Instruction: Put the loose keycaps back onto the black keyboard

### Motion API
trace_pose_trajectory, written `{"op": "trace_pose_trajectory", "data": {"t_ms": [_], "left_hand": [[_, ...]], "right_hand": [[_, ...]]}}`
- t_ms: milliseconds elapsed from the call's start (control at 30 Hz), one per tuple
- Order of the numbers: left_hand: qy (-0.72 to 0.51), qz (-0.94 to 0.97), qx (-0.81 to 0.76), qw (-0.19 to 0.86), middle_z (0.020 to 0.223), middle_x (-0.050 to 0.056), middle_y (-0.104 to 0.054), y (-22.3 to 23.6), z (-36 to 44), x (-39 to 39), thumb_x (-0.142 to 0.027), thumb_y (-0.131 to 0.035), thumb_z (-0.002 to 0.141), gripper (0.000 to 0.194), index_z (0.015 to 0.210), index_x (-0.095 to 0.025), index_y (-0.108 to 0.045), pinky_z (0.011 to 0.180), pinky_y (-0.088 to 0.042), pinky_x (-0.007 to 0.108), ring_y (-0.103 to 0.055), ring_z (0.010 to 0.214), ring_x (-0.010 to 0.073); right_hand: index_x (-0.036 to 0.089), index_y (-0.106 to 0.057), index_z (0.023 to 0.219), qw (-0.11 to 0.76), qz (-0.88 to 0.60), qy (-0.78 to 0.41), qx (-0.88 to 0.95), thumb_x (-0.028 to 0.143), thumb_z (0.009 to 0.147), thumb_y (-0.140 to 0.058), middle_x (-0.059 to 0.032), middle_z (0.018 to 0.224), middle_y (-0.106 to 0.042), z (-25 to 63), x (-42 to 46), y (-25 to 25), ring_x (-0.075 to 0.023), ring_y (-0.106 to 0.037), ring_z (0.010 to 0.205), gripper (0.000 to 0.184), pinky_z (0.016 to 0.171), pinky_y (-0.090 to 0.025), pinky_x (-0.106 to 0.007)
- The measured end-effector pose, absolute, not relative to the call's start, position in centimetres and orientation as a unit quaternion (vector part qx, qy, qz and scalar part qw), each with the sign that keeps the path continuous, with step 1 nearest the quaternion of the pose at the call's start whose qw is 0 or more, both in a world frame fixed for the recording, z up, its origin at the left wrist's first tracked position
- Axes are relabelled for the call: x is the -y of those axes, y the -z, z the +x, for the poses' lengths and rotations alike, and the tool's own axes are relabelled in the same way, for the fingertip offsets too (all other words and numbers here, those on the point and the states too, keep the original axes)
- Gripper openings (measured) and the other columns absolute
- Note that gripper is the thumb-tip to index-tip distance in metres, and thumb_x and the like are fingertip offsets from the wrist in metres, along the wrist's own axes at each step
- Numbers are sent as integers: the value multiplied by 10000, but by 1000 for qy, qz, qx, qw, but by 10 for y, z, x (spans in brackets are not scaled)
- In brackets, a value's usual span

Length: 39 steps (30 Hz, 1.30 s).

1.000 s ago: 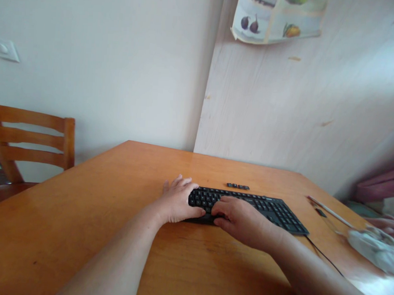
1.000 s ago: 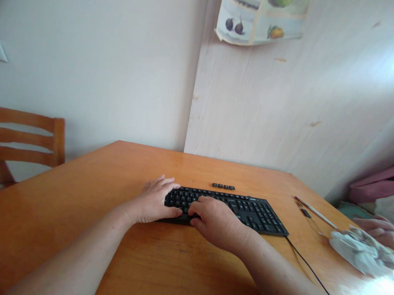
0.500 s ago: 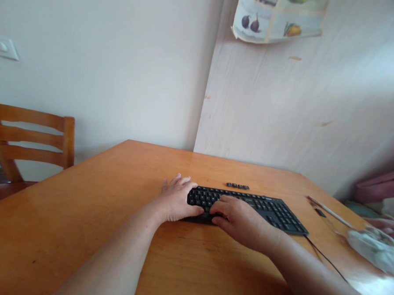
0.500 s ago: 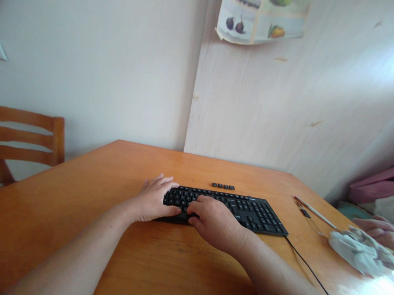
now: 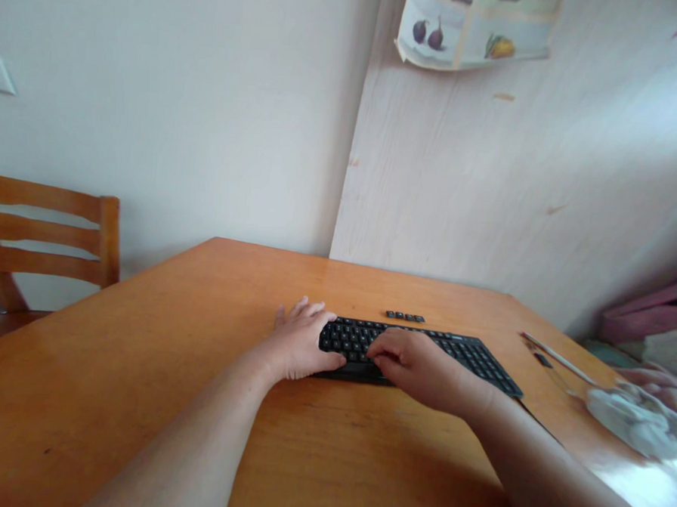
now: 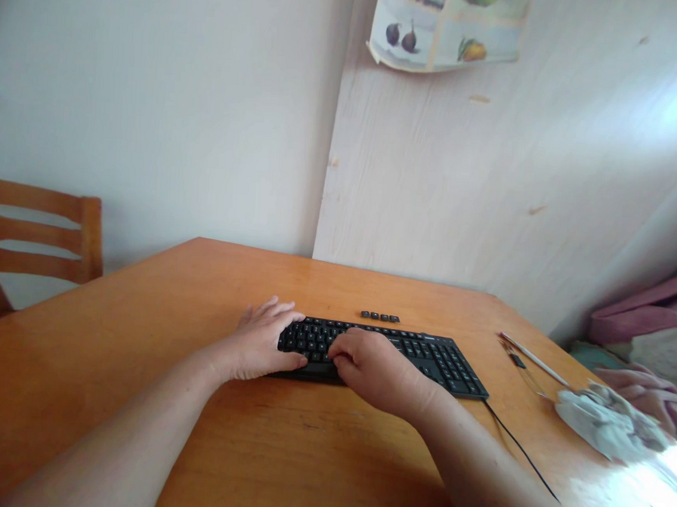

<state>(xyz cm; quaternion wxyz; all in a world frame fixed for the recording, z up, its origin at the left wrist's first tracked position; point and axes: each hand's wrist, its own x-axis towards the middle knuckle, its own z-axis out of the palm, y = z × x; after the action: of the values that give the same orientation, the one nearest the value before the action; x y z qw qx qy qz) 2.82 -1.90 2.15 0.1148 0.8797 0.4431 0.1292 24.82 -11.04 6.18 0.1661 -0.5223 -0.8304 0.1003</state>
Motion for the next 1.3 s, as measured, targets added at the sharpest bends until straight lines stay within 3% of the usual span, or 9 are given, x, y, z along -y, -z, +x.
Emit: {"op": "trace_pose_trajectory", "data": {"t_ms": [267,600,867,1300], "left_hand": [[-131,878,-443,126,1529,86,-350,-23,29,20,-755,-573,627,842,1340,-317,-488,1116,-132,650,-156,1440,401],[-124,869,-460,135,1509,87,-384,-20,31,18,-766,-559,629,844,1342,-318,-494,1104,-135,671,-170,1433,410],[-118,865,-468,138,1550,90,-311,-16,31,19,-739,-592,616,896,1389,-319,-427,1100,-115,686,-122,1446,410],[-194,862,-453,115,1543,82,-342,-24,27,17,-665,-480,788,739,1401,-253,-439,1155,-167,545,-159,1456,333]], "right_hand": [[192,-666,817,148,-562,-118,805,97,763,-489,12,762,-667,256,108,-65,-114,-540,652,208,630,-372,-225],[197,-670,831,129,-562,-102,811,106,771,-483,-5,808,-679,255,108,-62,-134,-554,718,216,638,-365,-228],[195,-667,829,122,-564,-89,812,94,766,-483,-11,819,-681,253,108,-60,-139,-556,729,219,654,-364,-235],[192,-655,833,232,-610,-100,751,146,786,-483,14,695,-644,270,104,-64,-113,-551,640,185,604,-360,-225]]}}
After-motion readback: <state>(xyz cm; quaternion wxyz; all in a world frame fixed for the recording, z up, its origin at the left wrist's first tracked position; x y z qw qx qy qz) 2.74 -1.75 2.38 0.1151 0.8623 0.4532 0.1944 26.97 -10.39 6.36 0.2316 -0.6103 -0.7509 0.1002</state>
